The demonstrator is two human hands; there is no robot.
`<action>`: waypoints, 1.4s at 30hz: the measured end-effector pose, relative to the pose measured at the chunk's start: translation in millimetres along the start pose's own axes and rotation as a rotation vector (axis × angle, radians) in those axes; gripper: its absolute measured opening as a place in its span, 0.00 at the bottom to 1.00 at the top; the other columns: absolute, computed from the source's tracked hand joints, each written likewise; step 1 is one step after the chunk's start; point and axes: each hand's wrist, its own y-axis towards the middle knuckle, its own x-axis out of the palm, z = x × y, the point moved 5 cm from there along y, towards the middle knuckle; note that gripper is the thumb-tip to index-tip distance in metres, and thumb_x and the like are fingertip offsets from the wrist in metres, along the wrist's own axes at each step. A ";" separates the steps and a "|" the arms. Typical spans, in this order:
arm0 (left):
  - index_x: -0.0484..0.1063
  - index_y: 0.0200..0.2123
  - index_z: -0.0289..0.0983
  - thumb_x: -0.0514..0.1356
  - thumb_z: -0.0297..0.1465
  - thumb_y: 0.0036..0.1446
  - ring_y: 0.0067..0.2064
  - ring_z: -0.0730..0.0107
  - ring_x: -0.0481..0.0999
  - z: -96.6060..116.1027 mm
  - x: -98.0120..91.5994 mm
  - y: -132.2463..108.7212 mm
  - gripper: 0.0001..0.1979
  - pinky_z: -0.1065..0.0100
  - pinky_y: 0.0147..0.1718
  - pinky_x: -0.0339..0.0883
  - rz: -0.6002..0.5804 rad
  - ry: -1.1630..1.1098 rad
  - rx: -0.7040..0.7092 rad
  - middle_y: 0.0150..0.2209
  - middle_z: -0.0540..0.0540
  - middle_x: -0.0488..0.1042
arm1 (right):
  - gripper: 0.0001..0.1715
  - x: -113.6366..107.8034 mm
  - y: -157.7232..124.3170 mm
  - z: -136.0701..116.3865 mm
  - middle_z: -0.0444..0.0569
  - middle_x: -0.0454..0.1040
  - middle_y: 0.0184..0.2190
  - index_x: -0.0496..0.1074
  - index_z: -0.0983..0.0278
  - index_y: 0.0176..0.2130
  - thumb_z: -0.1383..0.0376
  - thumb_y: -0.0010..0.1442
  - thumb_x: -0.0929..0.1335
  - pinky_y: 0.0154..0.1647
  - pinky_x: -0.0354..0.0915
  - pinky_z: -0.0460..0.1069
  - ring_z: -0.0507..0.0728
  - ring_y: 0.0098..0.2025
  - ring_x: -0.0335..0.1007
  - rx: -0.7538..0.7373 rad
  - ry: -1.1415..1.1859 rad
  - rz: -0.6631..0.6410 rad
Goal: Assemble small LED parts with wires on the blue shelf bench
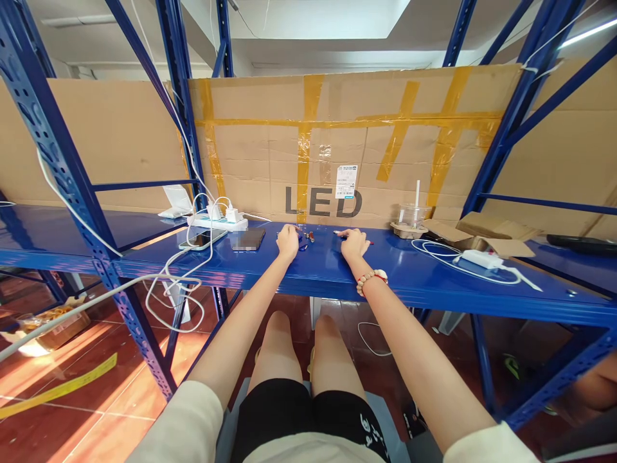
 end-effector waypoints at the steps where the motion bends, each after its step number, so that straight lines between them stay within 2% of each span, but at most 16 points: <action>1: 0.67 0.27 0.40 0.44 0.31 0.55 0.42 0.64 0.69 1.7 -3.7 -0.5 0.13 0.63 0.42 0.59 0.038 0.019 -0.005 0.32 0.47 0.73 | 0.15 1.0 1.4 3.4 0.54 0.68 0.38 0.74 0.61 0.29 0.71 0.56 0.60 0.46 0.50 0.59 0.62 0.44 0.56 0.023 0.000 0.005; 5: 0.66 0.29 0.39 0.44 0.29 0.55 0.46 0.60 0.68 7.1 -14.2 -2.6 0.12 0.60 0.47 0.55 0.140 0.085 -0.039 0.37 0.45 0.73 | 0.15 3.5 7.2 15.6 0.56 0.68 0.37 0.75 0.61 0.29 0.69 0.57 0.60 0.46 0.49 0.63 0.65 0.46 0.56 0.114 0.014 0.025; 11: 0.66 0.29 0.39 0.44 0.29 0.55 0.47 0.58 0.67 9.9 -15.5 -6.2 0.11 0.58 0.48 0.54 0.141 0.082 -0.044 0.37 0.44 0.73 | 0.18 -0.8 5.6 18.5 0.61 0.65 0.43 0.74 0.62 0.35 0.63 0.60 0.57 0.46 0.50 0.65 0.69 0.51 0.56 0.258 -0.071 -0.035; 17: 0.66 0.29 0.40 0.44 0.28 0.55 0.47 0.60 0.68 10.6 -15.3 -7.5 0.12 0.59 0.48 0.55 0.141 0.108 -0.057 0.38 0.46 0.74 | 0.15 -10.5 -5.4 11.6 0.57 0.64 0.45 0.72 0.61 0.39 0.70 0.58 0.59 0.48 0.53 0.58 0.62 0.48 0.61 0.405 0.022 0.008; 21: 0.66 0.29 0.40 0.44 0.28 0.55 0.48 0.61 0.68 11.0 -14.6 -8.0 0.12 0.60 0.48 0.56 0.132 0.131 -0.067 0.38 0.47 0.74 | 0.21 -14.5 -8.3 10.2 0.57 0.61 0.47 0.64 0.63 0.48 0.75 0.55 0.60 0.45 0.57 0.52 0.59 0.45 0.64 0.448 0.077 0.028; 26: 0.66 0.30 0.40 0.43 0.29 0.55 0.48 0.62 0.68 10.9 -14.1 -8.3 0.13 0.60 0.49 0.56 0.115 0.148 -0.067 0.39 0.48 0.74 | 0.21 -17.3 -7.9 9.8 0.59 0.59 0.47 0.63 0.65 0.48 0.73 0.54 0.60 0.42 0.61 0.52 0.60 0.45 0.64 0.403 0.152 0.036; 33: 0.67 0.31 0.41 0.43 0.29 0.56 0.48 0.63 0.67 11.7 -14.3 -9.2 0.13 0.60 0.49 0.55 0.117 0.179 -0.072 0.40 0.48 0.74 | 0.23 -20.7 -9.3 4.3 0.58 0.61 0.47 0.66 0.65 0.46 0.76 0.51 0.58 0.48 0.57 0.53 0.62 0.50 0.58 0.317 0.079 0.064; 38: 0.67 0.32 0.41 0.46 0.26 0.55 0.49 0.64 0.67 13.7 -17.2 -12.4 0.11 0.60 0.50 0.53 0.150 0.250 -0.079 0.42 0.49 0.73 | 0.21 -21.0 -11.3 -14.2 0.55 0.65 0.46 0.67 0.64 0.45 0.75 0.52 0.58 0.49 0.55 0.56 0.63 0.50 0.56 0.055 -0.011 0.040; 42: 0.67 0.32 0.40 0.47 0.21 0.52 0.50 0.64 0.66 13.5 -21.6 -15.2 0.12 0.60 0.48 0.53 0.204 0.337 -0.105 0.43 0.48 0.72 | 0.17 -12.1 -15.8 -32.6 0.53 0.67 0.45 0.69 0.63 0.43 0.72 0.55 0.59 0.49 0.56 0.56 0.62 0.50 0.58 -0.221 -0.052 -0.099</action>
